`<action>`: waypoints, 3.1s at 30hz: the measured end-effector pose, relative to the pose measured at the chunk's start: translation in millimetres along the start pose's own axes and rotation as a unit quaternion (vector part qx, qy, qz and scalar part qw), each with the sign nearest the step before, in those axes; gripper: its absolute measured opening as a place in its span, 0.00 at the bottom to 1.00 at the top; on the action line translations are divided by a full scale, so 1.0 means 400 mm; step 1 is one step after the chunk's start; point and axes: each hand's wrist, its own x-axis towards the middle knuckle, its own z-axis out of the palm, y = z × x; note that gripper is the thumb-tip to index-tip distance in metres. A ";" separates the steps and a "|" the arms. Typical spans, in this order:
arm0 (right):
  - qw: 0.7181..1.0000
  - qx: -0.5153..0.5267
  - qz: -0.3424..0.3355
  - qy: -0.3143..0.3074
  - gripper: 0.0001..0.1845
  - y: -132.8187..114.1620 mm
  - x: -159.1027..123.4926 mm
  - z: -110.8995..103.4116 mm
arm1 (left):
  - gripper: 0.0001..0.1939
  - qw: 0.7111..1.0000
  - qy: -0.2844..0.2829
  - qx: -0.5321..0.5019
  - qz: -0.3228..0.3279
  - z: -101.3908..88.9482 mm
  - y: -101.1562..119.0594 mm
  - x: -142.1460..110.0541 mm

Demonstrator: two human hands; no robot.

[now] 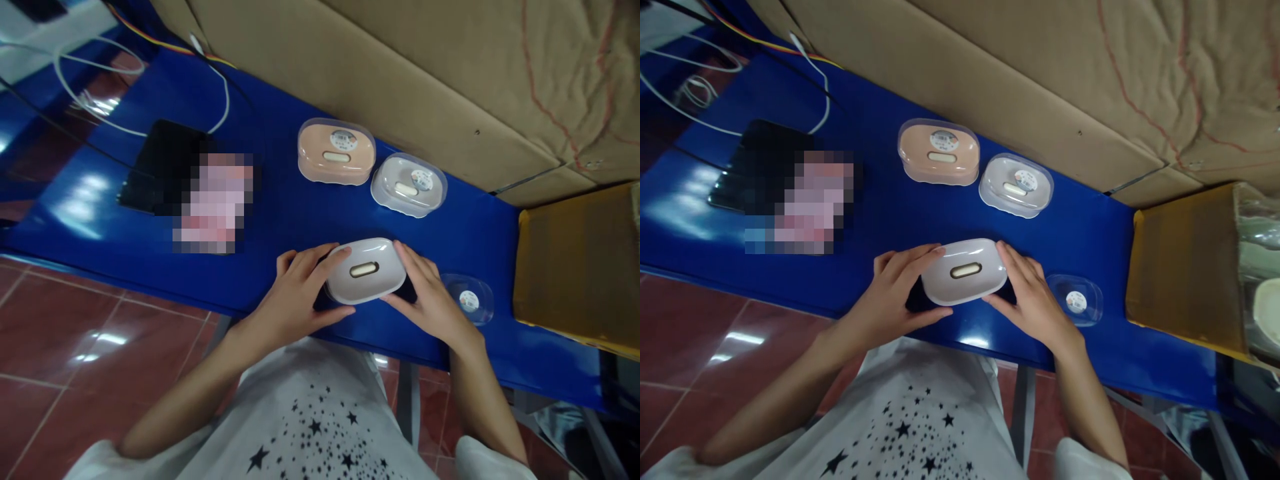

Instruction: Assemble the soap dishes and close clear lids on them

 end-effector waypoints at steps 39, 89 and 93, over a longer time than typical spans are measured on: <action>0.983 0.030 0.113 0.140 0.48 0.037 -0.147 -0.047 | 0.45 0.999 -0.024 -0.039 0.023 0.007 -0.007 -0.003; 0.967 -0.111 0.156 0.168 0.43 0.146 -0.169 -0.053 | 0.33 0.997 -0.062 -0.033 0.029 -0.002 -0.010 -0.008; 0.959 -0.103 0.201 0.174 0.43 0.312 -0.140 -0.122 | 0.25 0.998 -0.042 -0.011 0.053 -0.003 -0.008 -0.007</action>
